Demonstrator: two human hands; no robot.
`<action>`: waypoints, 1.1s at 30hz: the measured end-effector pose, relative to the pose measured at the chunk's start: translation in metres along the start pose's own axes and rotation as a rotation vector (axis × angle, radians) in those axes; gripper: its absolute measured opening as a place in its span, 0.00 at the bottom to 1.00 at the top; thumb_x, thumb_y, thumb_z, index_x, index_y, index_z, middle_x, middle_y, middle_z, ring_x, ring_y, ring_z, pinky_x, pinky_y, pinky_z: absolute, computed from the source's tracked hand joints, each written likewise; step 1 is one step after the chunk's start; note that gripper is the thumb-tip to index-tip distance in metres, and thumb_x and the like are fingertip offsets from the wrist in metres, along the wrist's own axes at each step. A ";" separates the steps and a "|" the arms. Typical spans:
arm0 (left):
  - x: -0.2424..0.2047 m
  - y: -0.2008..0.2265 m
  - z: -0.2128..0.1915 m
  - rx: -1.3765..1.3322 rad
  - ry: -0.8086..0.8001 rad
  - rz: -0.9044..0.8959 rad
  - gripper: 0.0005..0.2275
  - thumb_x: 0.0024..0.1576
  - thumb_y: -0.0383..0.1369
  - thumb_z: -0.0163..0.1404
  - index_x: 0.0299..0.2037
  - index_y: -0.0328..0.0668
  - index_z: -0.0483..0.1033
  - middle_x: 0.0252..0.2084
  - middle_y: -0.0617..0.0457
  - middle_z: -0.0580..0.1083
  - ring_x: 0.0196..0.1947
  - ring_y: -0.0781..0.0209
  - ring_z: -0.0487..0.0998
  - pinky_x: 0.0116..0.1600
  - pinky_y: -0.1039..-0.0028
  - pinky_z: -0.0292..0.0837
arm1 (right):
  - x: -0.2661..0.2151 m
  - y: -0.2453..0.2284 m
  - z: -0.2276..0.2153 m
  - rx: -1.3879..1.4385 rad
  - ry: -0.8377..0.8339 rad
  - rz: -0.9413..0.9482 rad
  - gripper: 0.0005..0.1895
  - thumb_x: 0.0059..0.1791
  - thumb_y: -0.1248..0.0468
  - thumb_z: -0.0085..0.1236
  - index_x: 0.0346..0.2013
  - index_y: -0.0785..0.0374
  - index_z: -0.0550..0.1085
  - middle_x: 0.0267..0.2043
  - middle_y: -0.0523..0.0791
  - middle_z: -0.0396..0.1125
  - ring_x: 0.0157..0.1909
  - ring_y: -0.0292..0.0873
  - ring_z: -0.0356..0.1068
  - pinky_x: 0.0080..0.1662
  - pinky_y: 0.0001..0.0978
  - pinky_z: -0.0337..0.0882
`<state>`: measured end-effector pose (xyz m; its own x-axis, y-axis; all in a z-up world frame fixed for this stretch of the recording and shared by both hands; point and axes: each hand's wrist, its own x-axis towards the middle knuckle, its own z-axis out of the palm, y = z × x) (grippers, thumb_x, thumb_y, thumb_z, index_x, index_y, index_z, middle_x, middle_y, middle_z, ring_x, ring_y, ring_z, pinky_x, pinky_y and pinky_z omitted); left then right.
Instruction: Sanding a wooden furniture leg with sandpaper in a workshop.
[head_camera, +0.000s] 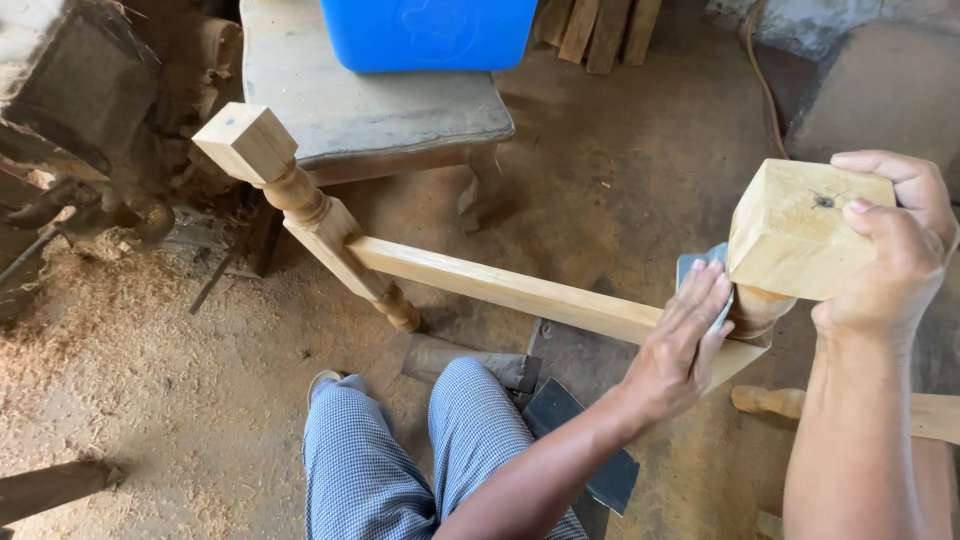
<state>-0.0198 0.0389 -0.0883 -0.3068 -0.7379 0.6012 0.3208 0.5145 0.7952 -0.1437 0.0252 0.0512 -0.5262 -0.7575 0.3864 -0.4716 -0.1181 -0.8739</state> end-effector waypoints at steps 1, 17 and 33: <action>0.007 -0.009 0.003 -0.002 0.003 -0.004 0.22 0.68 0.24 0.41 0.72 0.33 0.55 0.77 0.38 0.52 0.80 0.43 0.52 0.85 0.56 0.49 | -0.001 -0.003 0.002 -0.003 -0.003 0.003 0.22 0.48 0.61 0.39 0.55 0.61 0.71 0.52 0.44 0.66 0.49 0.34 0.64 0.55 0.22 0.67; 0.057 -0.050 -0.029 -0.670 -0.309 -0.564 0.19 0.65 0.34 0.46 0.64 0.36 0.71 0.64 0.46 0.73 0.59 0.56 0.75 0.67 0.71 0.71 | -0.003 0.003 -0.001 0.097 -0.028 0.127 0.26 0.46 0.54 0.40 0.58 0.54 0.68 0.61 0.43 0.65 0.59 0.36 0.68 0.64 0.22 0.74; 0.068 -0.058 -0.035 -0.615 -0.322 -0.594 0.21 0.58 0.27 0.42 0.61 0.28 0.73 0.61 0.46 0.75 0.59 0.53 0.73 0.67 0.69 0.65 | 0.000 -0.005 0.004 0.006 0.007 0.006 0.23 0.44 0.63 0.39 0.52 0.63 0.71 0.54 0.44 0.68 0.53 0.37 0.62 0.61 0.23 0.59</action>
<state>-0.0277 -0.0561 -0.0961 -0.7798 -0.6016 0.1731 0.4229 -0.3024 0.8542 -0.1392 0.0231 0.0542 -0.5340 -0.7537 0.3830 -0.4640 -0.1174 -0.8780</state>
